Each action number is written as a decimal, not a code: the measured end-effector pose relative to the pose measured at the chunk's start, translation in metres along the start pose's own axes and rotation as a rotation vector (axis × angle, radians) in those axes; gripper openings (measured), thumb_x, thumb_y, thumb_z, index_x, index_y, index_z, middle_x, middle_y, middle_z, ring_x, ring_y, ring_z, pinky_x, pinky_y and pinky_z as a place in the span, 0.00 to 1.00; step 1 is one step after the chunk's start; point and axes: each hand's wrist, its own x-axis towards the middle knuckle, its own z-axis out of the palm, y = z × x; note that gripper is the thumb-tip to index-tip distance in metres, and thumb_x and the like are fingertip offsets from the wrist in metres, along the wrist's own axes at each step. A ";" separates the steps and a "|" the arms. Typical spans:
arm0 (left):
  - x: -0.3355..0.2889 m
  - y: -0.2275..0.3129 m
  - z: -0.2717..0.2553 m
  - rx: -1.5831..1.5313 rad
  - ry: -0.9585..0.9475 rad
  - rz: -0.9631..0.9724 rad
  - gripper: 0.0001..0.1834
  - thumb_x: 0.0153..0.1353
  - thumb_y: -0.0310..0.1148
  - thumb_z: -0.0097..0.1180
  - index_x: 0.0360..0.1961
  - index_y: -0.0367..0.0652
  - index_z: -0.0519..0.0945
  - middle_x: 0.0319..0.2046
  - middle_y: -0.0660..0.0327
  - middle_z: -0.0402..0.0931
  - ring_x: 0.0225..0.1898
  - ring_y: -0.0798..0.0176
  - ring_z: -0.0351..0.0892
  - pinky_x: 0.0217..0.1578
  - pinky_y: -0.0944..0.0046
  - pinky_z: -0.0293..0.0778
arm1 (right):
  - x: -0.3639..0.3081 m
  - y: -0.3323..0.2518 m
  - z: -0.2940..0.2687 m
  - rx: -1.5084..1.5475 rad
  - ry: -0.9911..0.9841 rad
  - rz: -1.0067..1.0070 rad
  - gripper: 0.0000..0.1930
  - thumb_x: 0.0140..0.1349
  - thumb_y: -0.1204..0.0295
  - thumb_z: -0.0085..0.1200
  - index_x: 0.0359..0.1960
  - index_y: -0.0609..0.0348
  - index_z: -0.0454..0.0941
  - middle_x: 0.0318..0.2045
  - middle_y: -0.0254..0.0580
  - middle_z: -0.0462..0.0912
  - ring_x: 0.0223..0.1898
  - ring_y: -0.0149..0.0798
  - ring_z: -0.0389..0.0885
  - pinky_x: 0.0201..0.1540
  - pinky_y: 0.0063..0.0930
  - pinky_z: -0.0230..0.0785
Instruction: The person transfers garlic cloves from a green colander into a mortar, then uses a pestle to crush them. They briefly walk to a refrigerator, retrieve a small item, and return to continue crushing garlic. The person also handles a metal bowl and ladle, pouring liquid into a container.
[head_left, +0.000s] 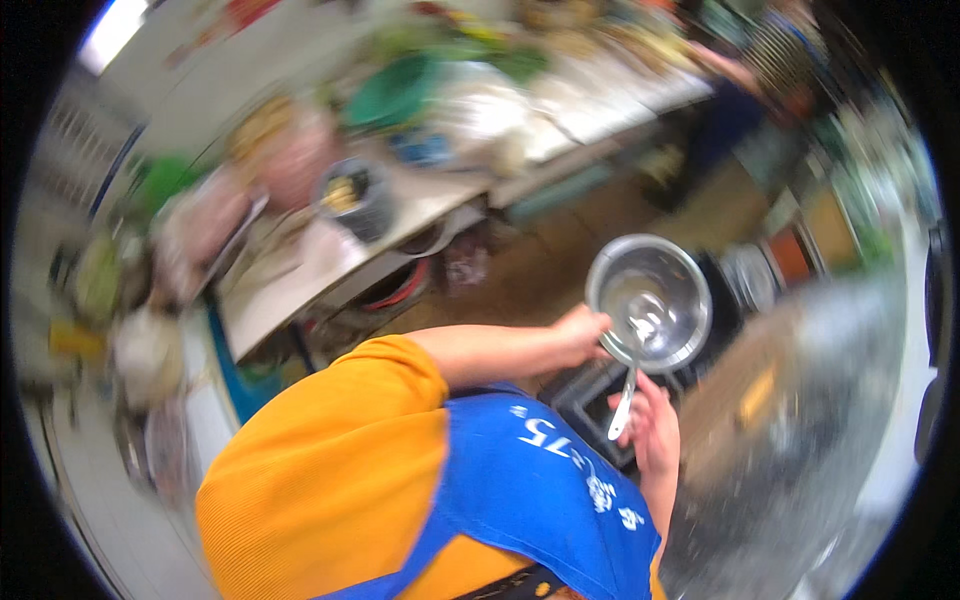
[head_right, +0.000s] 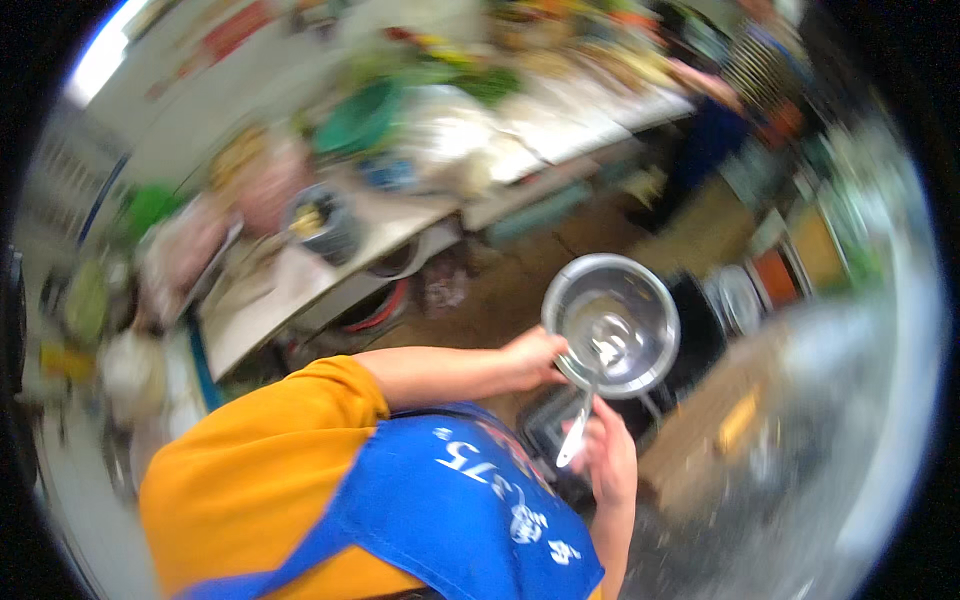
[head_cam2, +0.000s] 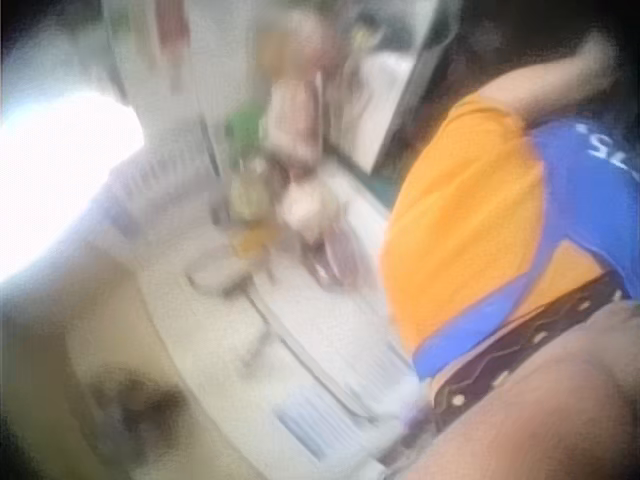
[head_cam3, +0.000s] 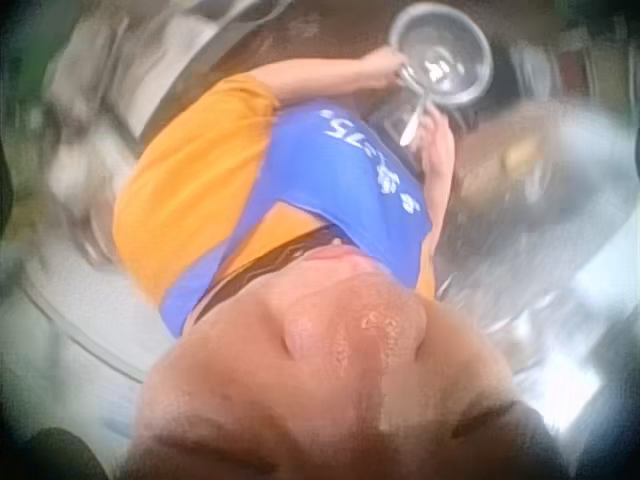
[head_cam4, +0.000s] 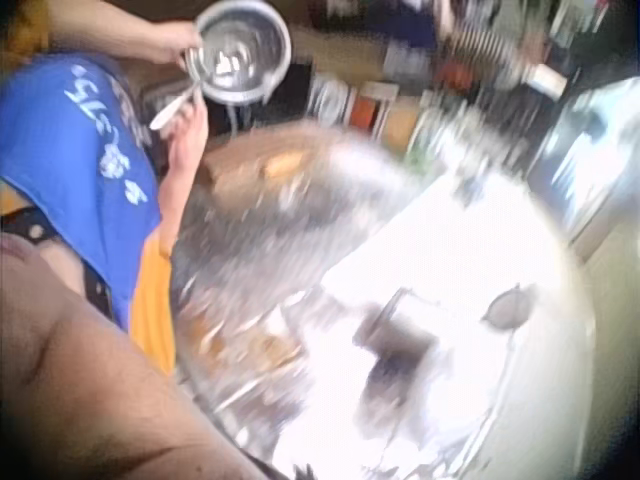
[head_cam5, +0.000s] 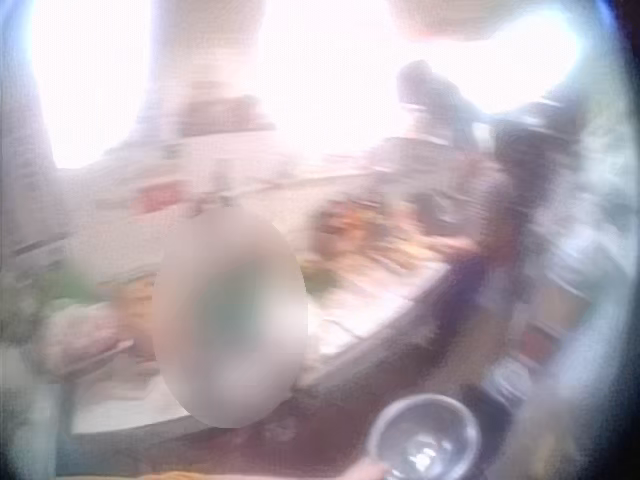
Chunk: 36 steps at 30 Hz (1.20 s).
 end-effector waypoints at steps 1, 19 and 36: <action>-0.015 0.011 -0.005 -0.094 0.008 0.023 0.16 0.67 0.24 0.51 0.55 0.36 0.80 0.45 0.52 0.85 0.47 0.52 0.88 0.44 0.44 0.89 | 0.005 -0.003 0.005 -0.018 0.025 0.114 0.28 0.84 0.55 0.42 0.72 0.65 0.70 0.39 0.51 0.88 0.24 0.35 0.82 0.23 0.24 0.73; -0.434 0.042 -0.317 -0.317 1.199 0.592 0.14 0.67 0.35 0.56 0.39 0.32 0.85 0.31 0.53 0.86 0.29 0.60 0.86 0.36 0.58 0.85 | 0.230 0.027 0.219 -0.815 -0.534 0.101 0.20 0.78 0.68 0.55 0.66 0.63 0.76 0.37 0.36 0.85 0.25 0.24 0.77 0.28 0.19 0.71; -0.508 0.007 -0.515 -0.431 1.216 0.650 0.27 0.74 0.39 0.60 0.67 0.34 0.71 0.51 0.55 0.83 0.43 0.60 0.86 0.43 0.60 0.85 | 0.310 0.058 0.479 -1.407 -0.837 -0.944 0.22 0.65 0.61 0.68 0.58 0.53 0.79 0.52 0.46 0.79 0.44 0.56 0.85 0.44 0.47 0.79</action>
